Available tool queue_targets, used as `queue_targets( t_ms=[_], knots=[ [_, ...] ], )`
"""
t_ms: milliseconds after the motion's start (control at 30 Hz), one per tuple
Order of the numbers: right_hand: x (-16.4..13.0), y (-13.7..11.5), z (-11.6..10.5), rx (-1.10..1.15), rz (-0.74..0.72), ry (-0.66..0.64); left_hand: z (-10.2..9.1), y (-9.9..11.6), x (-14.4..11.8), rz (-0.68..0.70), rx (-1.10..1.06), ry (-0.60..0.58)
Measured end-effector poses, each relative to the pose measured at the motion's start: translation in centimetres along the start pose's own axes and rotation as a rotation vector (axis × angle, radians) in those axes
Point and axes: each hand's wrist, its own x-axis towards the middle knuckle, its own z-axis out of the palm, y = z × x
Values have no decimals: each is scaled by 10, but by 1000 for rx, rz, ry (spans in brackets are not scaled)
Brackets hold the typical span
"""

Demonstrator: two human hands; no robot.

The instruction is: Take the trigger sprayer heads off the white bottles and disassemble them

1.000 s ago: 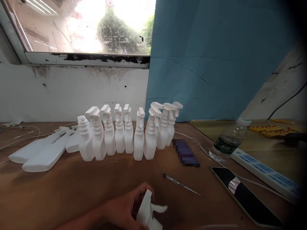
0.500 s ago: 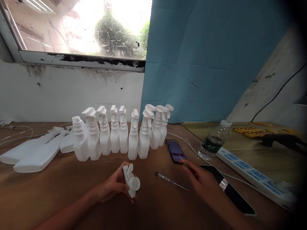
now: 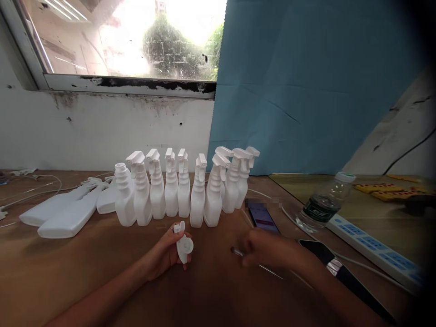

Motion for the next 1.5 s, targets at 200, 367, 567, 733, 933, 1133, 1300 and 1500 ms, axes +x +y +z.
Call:
queue_targets(
  t_ms=[200,367,567,733,933,1133,1300,1500],
  knots=[
    [12,-24,13,340,-161,-276,3,0,0,-16,14,74],
    [19,-37,34,869,-247,-179,6,0,2,-22,36,121],
    [24,-25,58,1188,-308,70,10,-2,3,3,61,229],
    [20,-21,68,1073,-443,216,12,-7,3,45,86,263],
    [11,-25,72,406,-825,439,13,-5,2,70,146,302],
    [9,-31,77,177,-940,459,15,-9,3,101,199,320],
    [9,-33,83,509,-716,341,11,-14,2,100,205,280],
    [18,-29,89,1161,-453,100,8,-7,0,-65,203,182]
  ],
)
